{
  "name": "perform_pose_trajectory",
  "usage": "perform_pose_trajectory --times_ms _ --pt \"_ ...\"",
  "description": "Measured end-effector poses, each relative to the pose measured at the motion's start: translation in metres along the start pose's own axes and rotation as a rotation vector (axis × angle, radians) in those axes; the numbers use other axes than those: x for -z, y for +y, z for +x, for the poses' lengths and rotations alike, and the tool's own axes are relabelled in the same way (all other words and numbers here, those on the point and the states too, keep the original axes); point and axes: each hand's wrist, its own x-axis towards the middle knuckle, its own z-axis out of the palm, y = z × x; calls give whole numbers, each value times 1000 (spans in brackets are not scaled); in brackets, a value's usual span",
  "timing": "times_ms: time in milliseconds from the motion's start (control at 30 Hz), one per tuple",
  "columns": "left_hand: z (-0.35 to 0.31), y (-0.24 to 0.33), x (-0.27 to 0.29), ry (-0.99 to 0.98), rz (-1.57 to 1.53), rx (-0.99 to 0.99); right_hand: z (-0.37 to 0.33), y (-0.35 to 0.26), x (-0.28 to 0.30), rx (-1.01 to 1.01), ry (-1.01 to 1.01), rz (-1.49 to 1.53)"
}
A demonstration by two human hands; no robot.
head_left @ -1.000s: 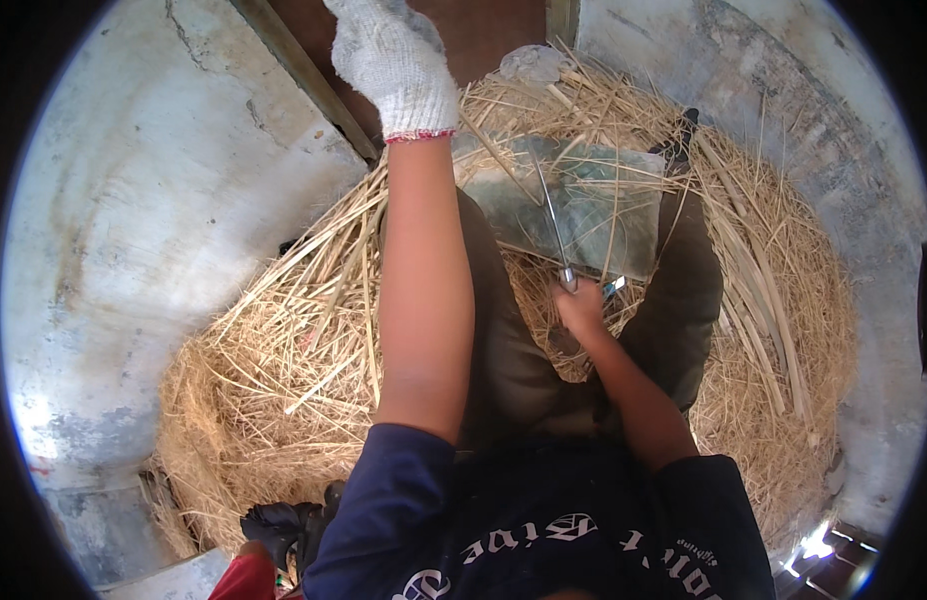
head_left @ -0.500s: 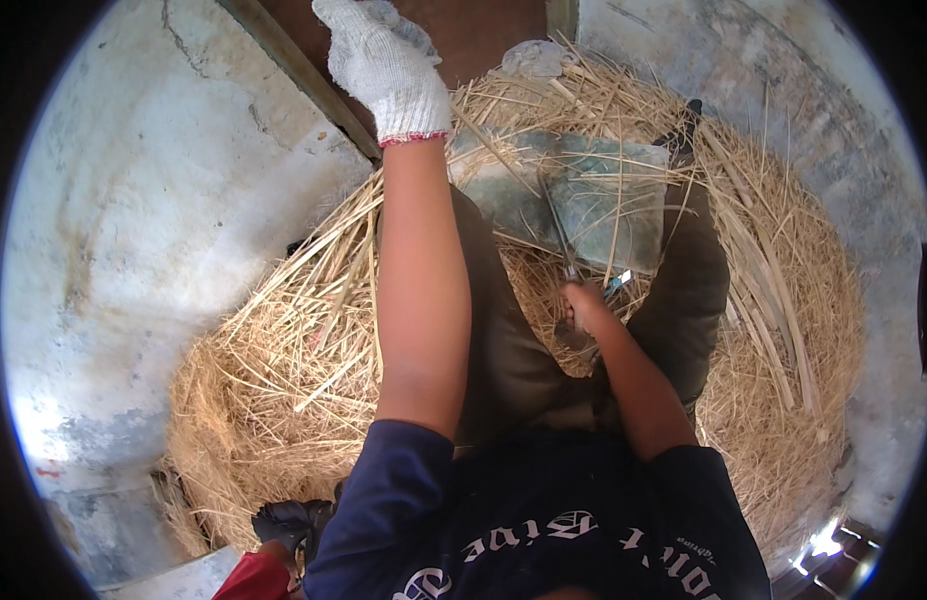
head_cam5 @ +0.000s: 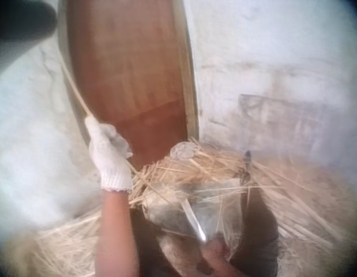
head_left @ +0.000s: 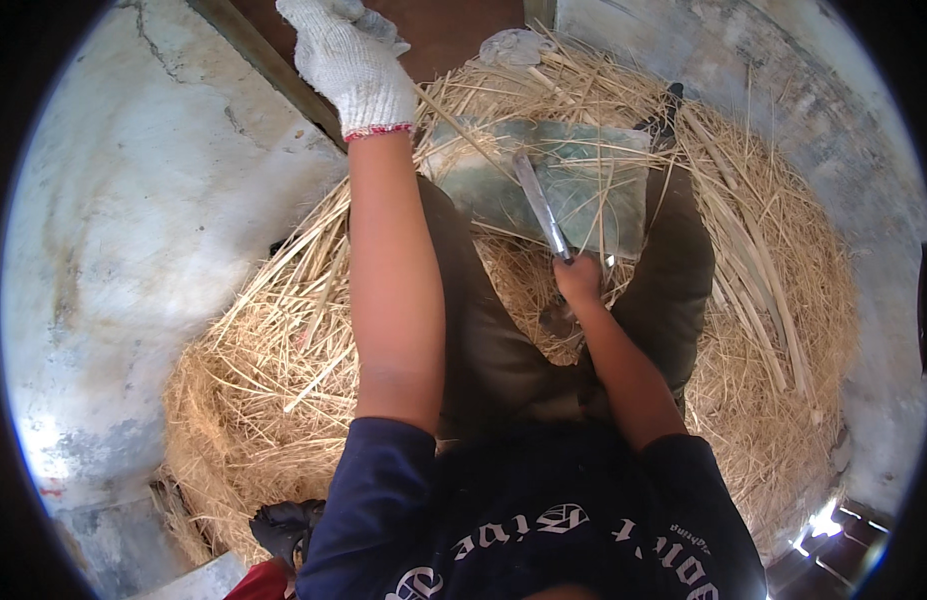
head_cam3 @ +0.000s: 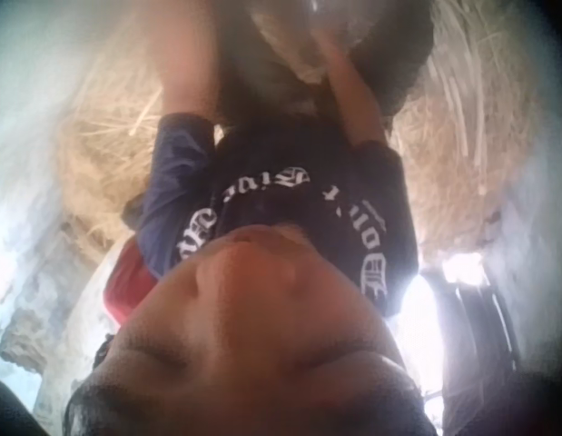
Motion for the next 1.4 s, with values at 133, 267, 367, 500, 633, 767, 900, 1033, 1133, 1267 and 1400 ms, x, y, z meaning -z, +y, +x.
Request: perform_pose_trajectory --times_ms 133,267,367,500,633,767,900,1033,1133,1267,1400 --pt "0 0 0 5 -22 54 10 1 -1 268 81 219" --pt "0 -1 2 -17 -25 52 20 8 0 18 -137 484" --pt "1 -2 2 3 -30 69 21 9 -3 -132 -205 680" --pt "1 -2 4 20 -42 75 18 5 -5 -107 -206 674" --pt "4 -4 9 -88 -11 62 15 1 -2 -233 -252 682" --pt "5 -9 12 -78 -12 48 13 0 0 -249 -262 630" --pt "5 -11 10 -39 -14 57 10 -3 0 -210 -258 569" --pt "5 -11 8 -73 -28 50 4 -11 7 -199 -321 666" --pt "5 -11 9 -32 -2 75 2 -23 19 -260 -474 758" --pt "7 -11 10 -47 -30 72 -1 -53 47 -315 -849 1233" --pt "7 -7 8 -53 -17 97 -16 -100 99 -342 -1295 1757"
